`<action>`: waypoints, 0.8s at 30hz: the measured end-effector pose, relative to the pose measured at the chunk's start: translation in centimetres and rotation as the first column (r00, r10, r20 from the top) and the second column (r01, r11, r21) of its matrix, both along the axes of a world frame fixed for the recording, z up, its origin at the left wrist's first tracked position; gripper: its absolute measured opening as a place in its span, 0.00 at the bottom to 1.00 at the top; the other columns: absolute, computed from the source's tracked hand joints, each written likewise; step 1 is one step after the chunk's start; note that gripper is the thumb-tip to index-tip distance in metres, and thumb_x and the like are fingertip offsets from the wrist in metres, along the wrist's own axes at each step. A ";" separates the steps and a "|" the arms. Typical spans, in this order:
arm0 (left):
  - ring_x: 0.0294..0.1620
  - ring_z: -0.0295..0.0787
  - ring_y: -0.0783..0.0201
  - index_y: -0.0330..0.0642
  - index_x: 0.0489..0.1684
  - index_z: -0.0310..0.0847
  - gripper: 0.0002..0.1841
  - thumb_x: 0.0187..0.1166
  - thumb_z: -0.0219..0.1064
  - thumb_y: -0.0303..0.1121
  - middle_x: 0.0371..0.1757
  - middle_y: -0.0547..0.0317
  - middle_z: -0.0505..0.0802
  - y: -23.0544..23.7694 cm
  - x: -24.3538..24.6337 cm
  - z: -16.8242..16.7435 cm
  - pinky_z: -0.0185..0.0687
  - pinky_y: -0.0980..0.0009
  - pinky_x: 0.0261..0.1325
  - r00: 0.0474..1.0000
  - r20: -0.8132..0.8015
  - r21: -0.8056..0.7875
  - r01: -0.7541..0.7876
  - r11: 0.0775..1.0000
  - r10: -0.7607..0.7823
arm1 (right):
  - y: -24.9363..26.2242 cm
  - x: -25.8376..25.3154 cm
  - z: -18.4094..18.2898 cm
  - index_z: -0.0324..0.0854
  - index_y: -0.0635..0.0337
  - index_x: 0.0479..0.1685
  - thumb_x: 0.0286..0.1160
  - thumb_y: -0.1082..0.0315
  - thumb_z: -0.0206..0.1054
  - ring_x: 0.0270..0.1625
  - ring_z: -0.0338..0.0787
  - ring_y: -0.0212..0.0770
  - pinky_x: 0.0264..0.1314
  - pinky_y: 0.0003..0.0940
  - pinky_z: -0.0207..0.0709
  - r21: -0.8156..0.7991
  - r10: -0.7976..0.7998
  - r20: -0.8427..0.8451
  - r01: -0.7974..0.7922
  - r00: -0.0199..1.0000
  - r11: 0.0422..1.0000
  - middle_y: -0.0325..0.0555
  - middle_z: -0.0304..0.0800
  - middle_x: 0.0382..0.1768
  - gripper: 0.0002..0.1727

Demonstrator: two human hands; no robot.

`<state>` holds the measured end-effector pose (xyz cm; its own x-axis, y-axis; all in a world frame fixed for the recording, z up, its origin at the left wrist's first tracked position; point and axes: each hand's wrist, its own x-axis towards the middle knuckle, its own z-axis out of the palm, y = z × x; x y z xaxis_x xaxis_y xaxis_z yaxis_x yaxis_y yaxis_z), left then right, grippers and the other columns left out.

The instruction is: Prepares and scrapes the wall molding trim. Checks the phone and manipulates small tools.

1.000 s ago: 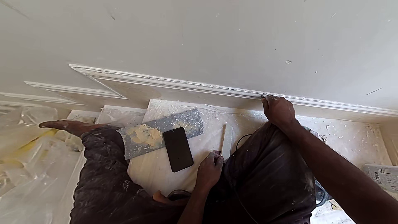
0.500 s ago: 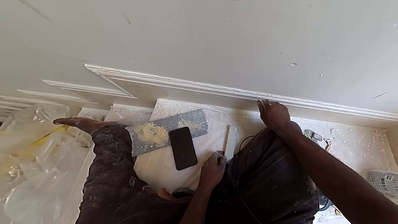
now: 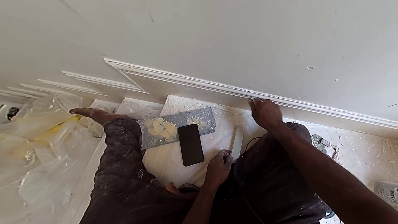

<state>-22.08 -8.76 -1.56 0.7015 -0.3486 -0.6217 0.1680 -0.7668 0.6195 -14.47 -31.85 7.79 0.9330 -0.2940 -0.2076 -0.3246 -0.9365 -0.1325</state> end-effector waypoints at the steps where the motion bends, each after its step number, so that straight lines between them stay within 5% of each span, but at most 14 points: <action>1: 0.53 0.88 0.53 0.40 0.55 0.85 0.17 0.91 0.58 0.44 0.47 0.49 0.90 -0.1 0.0 0.1 0.80 0.50 0.63 1.000 -0.004 -0.008 0.001 1.000 -0.001 | -0.7 -0.8 0.0 0.86 0.63 0.47 0.95 0.49 0.46 0.48 0.93 0.65 0.44 0.64 0.82 -0.014 -0.023 -0.009 0.023 1.000 1.000 0.62 0.91 0.40 0.29; 6: 0.51 0.88 0.55 0.42 0.56 0.85 0.17 0.90 0.58 0.45 0.46 0.51 0.91 -0.3 -0.2 0.2 0.81 0.51 0.61 1.000 -0.014 -0.028 0.018 0.999 -0.018 | -2.8 -0.7 0.4 0.83 0.61 0.41 0.95 0.47 0.43 0.47 0.93 0.63 0.41 0.62 0.80 -0.080 -0.101 -0.040 0.098 0.994 0.992 0.60 0.90 0.38 0.30; 13: 0.52 0.88 0.53 0.41 0.53 0.85 0.16 0.91 0.58 0.44 0.46 0.50 0.90 0.0 0.1 0.2 0.81 0.51 0.62 1.000 0.010 -0.002 0.000 1.000 0.000 | 0.7 3.2 1.0 0.83 0.59 0.38 0.93 0.51 0.46 0.49 0.93 0.59 0.42 0.59 0.80 -0.039 -0.054 -0.080 0.051 0.995 0.998 0.57 0.91 0.40 0.26; 24: 0.51 0.89 0.54 0.42 0.56 0.85 0.16 0.90 0.58 0.45 0.46 0.51 0.91 -0.4 -0.2 0.5 0.82 0.50 0.61 1.000 -0.014 -0.030 0.019 0.999 -0.019 | -3.0 0.3 0.9 0.82 0.61 0.36 0.94 0.49 0.46 0.48 0.92 0.63 0.42 0.63 0.79 -0.080 -0.130 -0.074 0.124 0.989 0.989 0.60 0.90 0.39 0.28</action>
